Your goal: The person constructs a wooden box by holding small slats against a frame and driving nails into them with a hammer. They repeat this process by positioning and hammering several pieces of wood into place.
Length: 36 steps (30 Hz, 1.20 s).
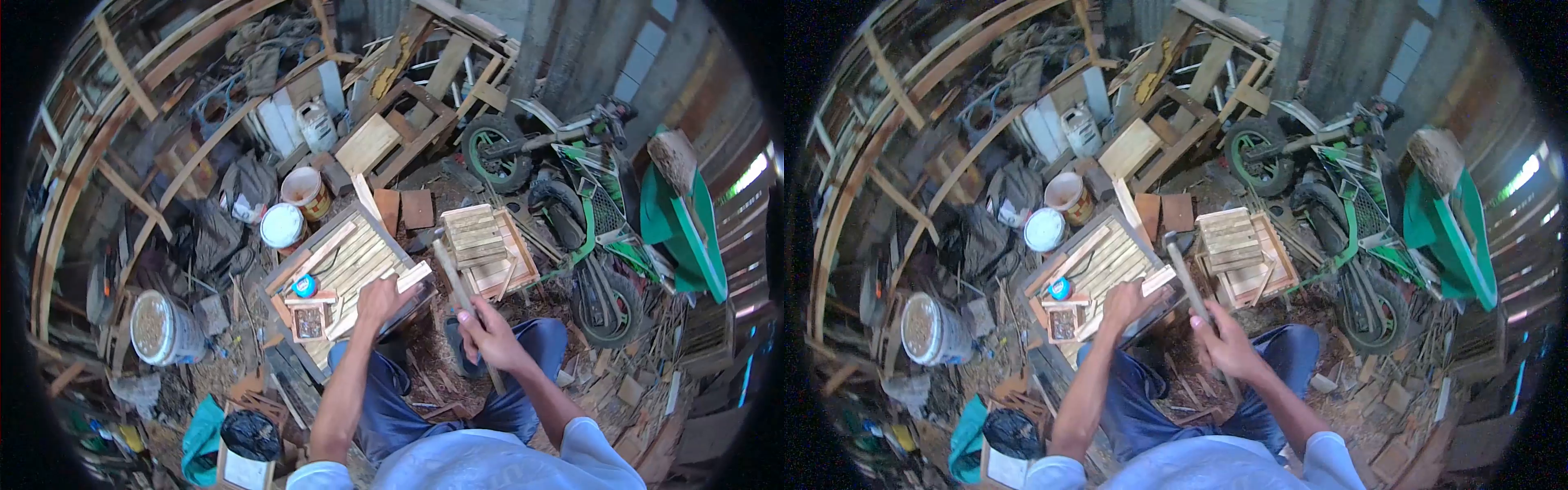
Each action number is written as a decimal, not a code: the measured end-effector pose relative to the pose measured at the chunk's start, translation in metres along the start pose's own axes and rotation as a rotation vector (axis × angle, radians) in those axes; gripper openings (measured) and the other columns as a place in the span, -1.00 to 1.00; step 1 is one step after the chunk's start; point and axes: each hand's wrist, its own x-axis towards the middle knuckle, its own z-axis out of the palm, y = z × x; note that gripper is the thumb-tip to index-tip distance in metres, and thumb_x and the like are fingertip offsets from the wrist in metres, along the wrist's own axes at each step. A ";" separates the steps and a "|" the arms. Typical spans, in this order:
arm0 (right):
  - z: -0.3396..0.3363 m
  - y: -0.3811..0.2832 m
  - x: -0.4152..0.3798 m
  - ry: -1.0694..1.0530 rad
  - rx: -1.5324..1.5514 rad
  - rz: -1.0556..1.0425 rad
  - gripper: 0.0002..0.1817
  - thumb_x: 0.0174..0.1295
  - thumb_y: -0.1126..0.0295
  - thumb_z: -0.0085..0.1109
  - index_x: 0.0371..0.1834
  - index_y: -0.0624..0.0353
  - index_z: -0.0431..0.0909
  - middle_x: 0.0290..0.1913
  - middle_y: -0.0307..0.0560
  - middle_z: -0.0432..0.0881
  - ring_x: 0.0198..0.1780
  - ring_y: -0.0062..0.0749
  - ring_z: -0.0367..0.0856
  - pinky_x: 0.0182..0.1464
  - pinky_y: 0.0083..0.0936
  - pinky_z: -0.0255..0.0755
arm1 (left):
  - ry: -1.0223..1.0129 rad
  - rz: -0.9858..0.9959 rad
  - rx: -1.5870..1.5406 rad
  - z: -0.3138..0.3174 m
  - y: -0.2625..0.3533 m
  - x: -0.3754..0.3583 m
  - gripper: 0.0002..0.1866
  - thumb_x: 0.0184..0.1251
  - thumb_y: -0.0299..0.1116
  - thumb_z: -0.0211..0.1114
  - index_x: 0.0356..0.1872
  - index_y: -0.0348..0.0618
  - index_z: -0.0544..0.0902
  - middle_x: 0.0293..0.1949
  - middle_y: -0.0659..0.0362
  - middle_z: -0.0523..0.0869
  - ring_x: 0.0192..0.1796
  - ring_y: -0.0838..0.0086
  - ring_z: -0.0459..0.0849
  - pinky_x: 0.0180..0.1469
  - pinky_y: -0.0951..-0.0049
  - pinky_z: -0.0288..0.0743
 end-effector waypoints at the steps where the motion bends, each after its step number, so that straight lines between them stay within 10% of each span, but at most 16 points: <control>1: -0.010 0.007 0.014 0.019 -0.152 -0.060 -0.59 0.43 0.11 0.01 0.11 0.23 0.45 -0.46 -0.14 0.50 -0.43 -0.46 0.53 -0.31 -0.48 0.43 | 0.004 0.023 0.004 0.001 -0.005 -0.001 -0.31 0.16 0.31 0.21 -0.33 -0.29 0.69 -0.45 -0.19 0.71 -0.32 -0.05 0.72 -0.23 0.05 0.58; 10: -0.065 -0.073 0.094 -0.022 -0.928 -0.581 -0.56 0.36 0.21 0.14 0.23 0.17 0.45 -0.15 0.17 0.68 -0.21 -0.08 0.66 -0.08 -0.25 0.49 | 0.003 0.015 0.000 0.012 -0.006 -0.001 -0.33 0.18 0.31 0.19 -0.35 -0.25 0.70 -0.49 -0.20 0.69 -0.34 -0.05 0.73 -0.18 0.07 0.60; 14: -0.074 -0.101 0.102 -0.276 -1.373 -0.430 -0.64 0.35 0.26 0.14 0.14 0.17 0.55 -0.23 0.20 0.70 -0.15 0.02 0.69 -0.08 -0.21 0.50 | 0.104 0.066 -0.004 0.015 -0.006 -0.003 -0.29 0.16 0.32 0.20 -0.44 -0.32 0.68 -0.56 -0.16 0.68 -0.44 -0.01 0.71 -0.32 0.08 0.61; 25: -0.050 -0.130 0.118 -0.104 -1.258 -0.400 -0.65 0.30 0.34 0.15 0.13 0.16 0.57 -0.13 0.25 0.67 -0.05 0.11 0.65 0.00 -0.18 0.47 | 0.099 0.064 0.003 0.016 -0.002 -0.005 -0.34 0.16 0.28 0.24 -0.39 -0.30 0.68 -0.57 -0.16 0.68 -0.46 0.02 0.72 -0.35 0.11 0.61; 29: -0.042 -0.144 0.113 -0.339 -1.522 -0.102 -0.66 0.32 0.33 0.12 0.12 0.19 0.58 -0.13 0.28 0.67 -0.04 0.10 0.65 0.03 -0.20 0.47 | 0.043 0.032 0.014 0.011 0.003 -0.007 -0.35 0.16 0.28 0.24 -0.39 -0.28 0.69 -0.55 -0.16 0.69 -0.45 0.03 0.72 -0.35 0.11 0.61; 36: -0.053 -0.128 0.114 -0.323 -1.546 -0.260 -0.64 0.32 0.33 0.12 0.11 0.27 0.56 -0.18 0.28 0.67 -0.07 0.13 0.66 -0.04 -0.18 0.48 | 0.071 0.050 0.049 0.011 0.003 -0.006 -0.33 0.13 0.31 0.24 -0.41 -0.27 0.71 -0.55 -0.10 0.71 -0.45 0.10 0.74 -0.32 0.19 0.62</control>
